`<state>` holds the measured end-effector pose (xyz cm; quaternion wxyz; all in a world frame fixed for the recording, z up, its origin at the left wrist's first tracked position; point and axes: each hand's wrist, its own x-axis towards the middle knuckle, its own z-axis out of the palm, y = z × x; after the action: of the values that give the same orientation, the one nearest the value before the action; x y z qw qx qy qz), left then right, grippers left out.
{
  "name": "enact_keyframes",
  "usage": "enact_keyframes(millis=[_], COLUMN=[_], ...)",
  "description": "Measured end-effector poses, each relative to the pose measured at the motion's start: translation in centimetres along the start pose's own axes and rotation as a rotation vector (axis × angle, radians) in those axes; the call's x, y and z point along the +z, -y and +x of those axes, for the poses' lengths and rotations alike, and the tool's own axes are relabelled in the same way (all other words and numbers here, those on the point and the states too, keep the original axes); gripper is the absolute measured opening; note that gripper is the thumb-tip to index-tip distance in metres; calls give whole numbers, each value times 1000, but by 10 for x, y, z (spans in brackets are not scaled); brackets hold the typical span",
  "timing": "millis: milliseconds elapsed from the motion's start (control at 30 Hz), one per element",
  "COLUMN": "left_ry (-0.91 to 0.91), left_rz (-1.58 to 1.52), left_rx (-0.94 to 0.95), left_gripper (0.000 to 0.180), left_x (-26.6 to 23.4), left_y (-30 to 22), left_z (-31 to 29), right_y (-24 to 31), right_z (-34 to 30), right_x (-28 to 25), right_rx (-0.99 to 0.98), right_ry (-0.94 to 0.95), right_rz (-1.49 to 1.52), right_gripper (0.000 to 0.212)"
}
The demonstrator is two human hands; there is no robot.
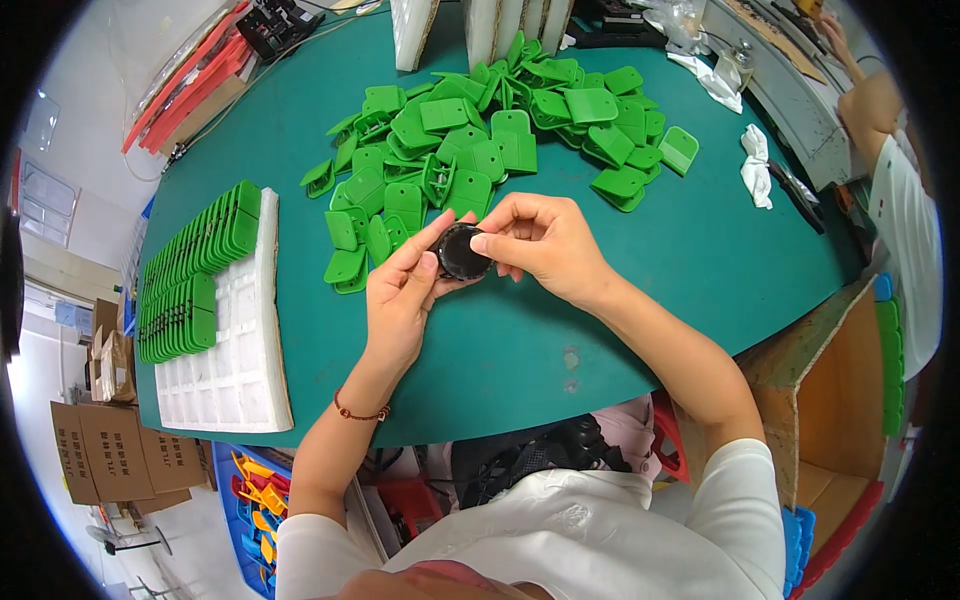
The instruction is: Assembling green plastic casings onto small black electronic components at a workbench.
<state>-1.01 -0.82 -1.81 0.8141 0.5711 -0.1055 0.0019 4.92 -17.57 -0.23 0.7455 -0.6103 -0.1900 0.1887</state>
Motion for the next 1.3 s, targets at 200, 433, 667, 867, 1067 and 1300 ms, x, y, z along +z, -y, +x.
enact_keyframes(millis=[200,433,667,867,1067,1300], left_ry=[-8,-3,-14,-12,-12,-42], left_rz=[3,8,4,10,-72,33], left_rx=[-4,-2,-9,-4,-32,2], left_gripper=[35,35,36,36,37,43], left_x=[0,-1,1,1,0,3], left_y=[-1,1,-1,0,-2,-3], left_z=[0,0,0,0,-1,-2], right_y=[-1,-4,0,-5,-6,-9], right_z=[1,1,0,1,0,0], right_x=[0,-2,1,-1,-1,-4], right_rx=[2,-18,4,-32,-59,-83], right_ry=[1,24,2,19,17,36], right_rz=[5,4,-4,-7,-33,-9], right_gripper=[7,11,7,11,12,16])
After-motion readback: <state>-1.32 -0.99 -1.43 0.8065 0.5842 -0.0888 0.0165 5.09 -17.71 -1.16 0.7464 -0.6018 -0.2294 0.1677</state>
